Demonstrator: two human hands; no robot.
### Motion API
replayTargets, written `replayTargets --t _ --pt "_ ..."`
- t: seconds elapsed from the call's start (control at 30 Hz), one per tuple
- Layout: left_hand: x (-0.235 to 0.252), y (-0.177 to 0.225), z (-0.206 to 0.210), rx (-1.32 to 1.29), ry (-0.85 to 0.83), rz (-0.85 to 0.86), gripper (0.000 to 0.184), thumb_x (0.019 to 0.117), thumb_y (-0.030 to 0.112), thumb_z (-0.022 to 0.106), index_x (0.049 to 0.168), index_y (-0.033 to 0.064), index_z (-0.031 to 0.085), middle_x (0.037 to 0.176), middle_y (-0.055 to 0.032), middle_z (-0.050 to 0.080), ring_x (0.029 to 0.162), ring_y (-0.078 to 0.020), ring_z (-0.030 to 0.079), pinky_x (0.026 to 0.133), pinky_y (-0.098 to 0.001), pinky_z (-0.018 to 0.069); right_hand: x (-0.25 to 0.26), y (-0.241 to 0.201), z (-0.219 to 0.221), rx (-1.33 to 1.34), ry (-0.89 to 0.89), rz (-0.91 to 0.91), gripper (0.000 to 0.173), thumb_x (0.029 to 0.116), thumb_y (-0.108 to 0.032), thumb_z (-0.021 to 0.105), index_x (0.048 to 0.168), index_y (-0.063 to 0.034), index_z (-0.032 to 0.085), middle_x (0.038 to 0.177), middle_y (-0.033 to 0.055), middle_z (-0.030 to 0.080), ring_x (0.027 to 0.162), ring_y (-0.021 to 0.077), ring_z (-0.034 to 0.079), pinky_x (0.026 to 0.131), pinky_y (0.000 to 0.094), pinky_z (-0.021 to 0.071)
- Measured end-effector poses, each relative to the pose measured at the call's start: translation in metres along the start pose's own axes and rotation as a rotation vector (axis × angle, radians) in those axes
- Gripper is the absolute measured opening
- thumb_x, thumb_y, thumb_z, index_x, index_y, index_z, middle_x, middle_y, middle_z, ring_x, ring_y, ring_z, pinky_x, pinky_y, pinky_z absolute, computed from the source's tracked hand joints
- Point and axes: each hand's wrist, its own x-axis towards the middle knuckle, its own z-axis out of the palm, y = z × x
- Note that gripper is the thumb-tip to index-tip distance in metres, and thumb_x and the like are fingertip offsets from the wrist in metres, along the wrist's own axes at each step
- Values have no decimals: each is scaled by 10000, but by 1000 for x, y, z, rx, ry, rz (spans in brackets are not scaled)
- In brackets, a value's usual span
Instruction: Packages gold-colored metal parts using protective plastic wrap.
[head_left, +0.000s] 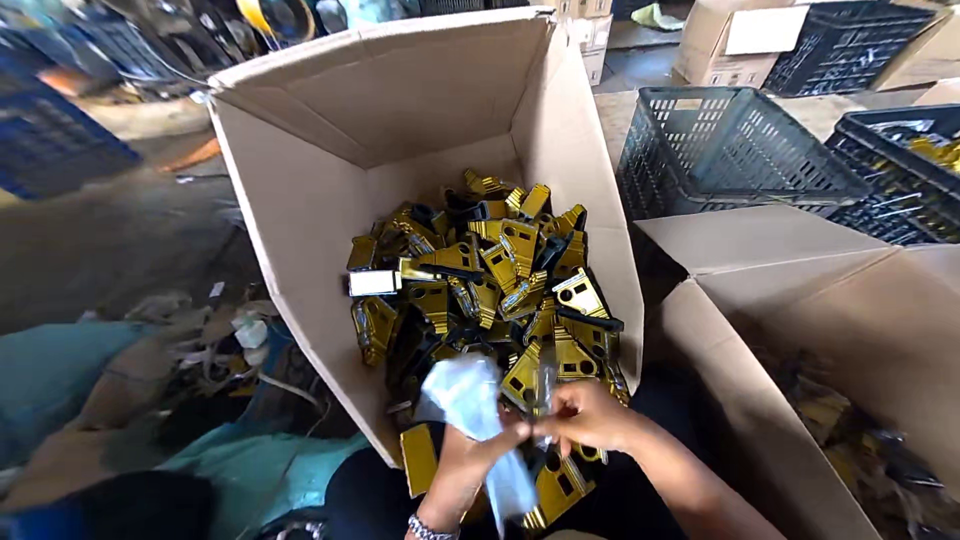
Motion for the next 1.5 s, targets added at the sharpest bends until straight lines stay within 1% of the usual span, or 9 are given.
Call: replayTargets --t 0.1,0.3,0.47,0.63,0.8,0.9,0.97,1.3,1.5 --pt "3 -3 4 -21 -136 13 275 699 -25 809 930 61 687 785 24 696 744 -80 677 734 -268 593 12 -9 7 -111 -208 -42 231 909 -150 764 1003 46 686 729 47 675 578 75 639 587 243 568" --pt "15 0 -28 55 293 84 428 666 -56 723 1070 -11 588 844 8 683 798 -71 679 743 -248 589 51 -29 -31 -39 -63 -97 242 1022 -59 547 1213 63 633 1088 122 689 913 151 699 861 319 593" --pt "20 -4 -28 70 402 195 396 738 -31 698 1117 -65 589 940 -52 738 880 -105 714 808 -291 603 169 -40 -38 -1124 -65 -46 717 881 101 637 1548 -13 402 1603 208 372 1488 466 281 1151 710 224" --pt "20 0 -33 178 475 338 564 700 53 845 1168 -109 577 1005 -56 709 945 -60 685 889 -260 582 171 -18 -62 -1238 16 -98 361 949 -25 653 1306 25 639 1415 241 556 1375 460 438 1112 660 306" --pt "28 -3 -15 219 422 303 535 747 58 847 1178 -133 593 1060 -104 717 1006 -59 684 940 -247 567 54 5 -56 -47 563 -226 635 805 -235 795 1291 80 534 1208 159 626 1119 194 627 955 353 550" --pt "37 -10 7 155 331 312 556 709 60 839 1165 -120 578 1016 -77 718 957 -64 696 899 -255 587 -8 9 -34 428 330 -369 527 812 -123 790 1276 -35 555 1100 95 736 906 217 738 783 393 639" --pt "36 -11 21 138 253 345 525 711 38 837 1147 -120 592 998 -59 724 947 -51 695 899 -245 587 -17 10 -29 394 21 -300 601 877 -133 762 1409 3 517 1229 121 691 948 244 724 823 421 639" --pt "24 -2 26 148 165 342 460 787 11 803 1177 -116 595 1042 -85 731 991 -73 701 936 -261 583 4 -9 -8 -107 389 -164 623 865 -283 778 1344 50 561 1171 149 690 1067 138 673 956 319 552" --pt "20 27 23 10 237 101 369 834 -39 734 1170 -73 586 977 -80 720 918 -101 705 861 -286 595 27 -24 29 -787 39 59 574 964 -164 653 1470 21 454 1478 274 474 1155 447 633 961 586 514"
